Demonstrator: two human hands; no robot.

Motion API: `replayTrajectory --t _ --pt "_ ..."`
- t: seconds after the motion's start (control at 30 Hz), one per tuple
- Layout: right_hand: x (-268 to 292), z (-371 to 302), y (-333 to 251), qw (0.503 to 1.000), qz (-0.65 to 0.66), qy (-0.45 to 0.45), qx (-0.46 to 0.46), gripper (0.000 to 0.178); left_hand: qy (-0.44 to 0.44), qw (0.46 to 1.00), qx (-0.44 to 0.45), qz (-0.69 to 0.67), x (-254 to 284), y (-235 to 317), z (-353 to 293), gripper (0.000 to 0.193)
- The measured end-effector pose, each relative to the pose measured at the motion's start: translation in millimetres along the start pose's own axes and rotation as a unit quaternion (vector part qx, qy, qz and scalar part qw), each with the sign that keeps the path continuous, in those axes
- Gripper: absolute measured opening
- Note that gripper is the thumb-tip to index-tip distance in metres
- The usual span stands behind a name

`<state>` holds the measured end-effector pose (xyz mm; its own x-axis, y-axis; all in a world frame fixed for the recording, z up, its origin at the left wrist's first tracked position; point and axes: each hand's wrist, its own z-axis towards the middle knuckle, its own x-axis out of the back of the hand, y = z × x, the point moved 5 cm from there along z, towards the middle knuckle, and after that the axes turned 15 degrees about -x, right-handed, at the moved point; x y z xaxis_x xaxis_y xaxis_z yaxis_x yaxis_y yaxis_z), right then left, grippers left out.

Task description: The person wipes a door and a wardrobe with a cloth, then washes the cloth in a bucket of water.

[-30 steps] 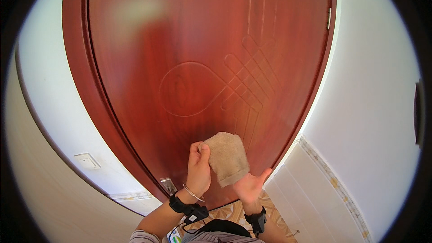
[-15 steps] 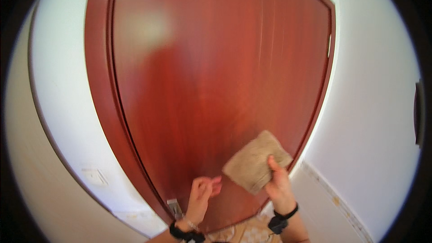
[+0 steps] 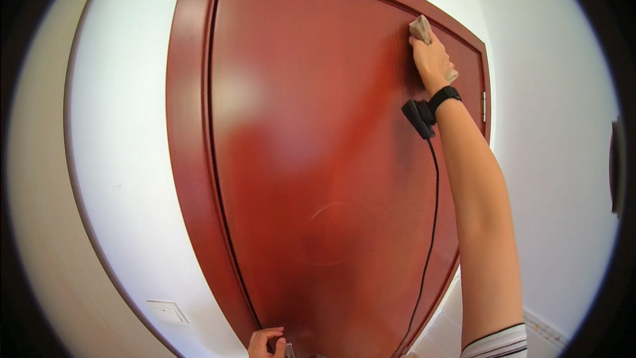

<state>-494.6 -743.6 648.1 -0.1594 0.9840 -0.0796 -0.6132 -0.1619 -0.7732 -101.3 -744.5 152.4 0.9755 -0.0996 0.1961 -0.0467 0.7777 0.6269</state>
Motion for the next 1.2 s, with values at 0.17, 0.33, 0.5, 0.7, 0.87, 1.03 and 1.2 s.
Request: replayTrajectory --t 0.17,0.33,0.5,0.7,0.87,1.03,1.2 --pt "-28 43 37 0.930 -0.066 0.303 0.200 0.051 -0.039 0.977 -0.168 0.123 8 -14 -8 0.008" --pt "-34 14 2 0.993 0.020 0.119 -0.007 0.041 -0.040 0.963 -0.205 0.170 15 -38 -25 0.008" --pt "-53 -35 -70 0.977 0.202 0.065 0.026 0.030 -0.086 0.928 -0.309 0.190 -27 -49 -49 0.014" --pt "-71 -79 -145 0.962 0.218 -0.007 0.164 0.046 -0.151 0.915 -0.242 0.286 -62 -36 -57 0.043" --pt "-77 -126 -164 0.921 0.184 -0.011 0.344 0.053 -0.172 0.912 -0.163 0.336 -91 -63 -68 0.055" --pt "-51 -121 -137 0.805 0.226 -0.198 0.511 0.058 -0.177 0.921 -0.109 0.330 -106 -64 -68 0.062" --pt "-28 -119 -120 0.730 0.137 -0.304 0.596 0.034 -0.132 0.890 -0.083 0.428 -124 -88 -84 0.065"
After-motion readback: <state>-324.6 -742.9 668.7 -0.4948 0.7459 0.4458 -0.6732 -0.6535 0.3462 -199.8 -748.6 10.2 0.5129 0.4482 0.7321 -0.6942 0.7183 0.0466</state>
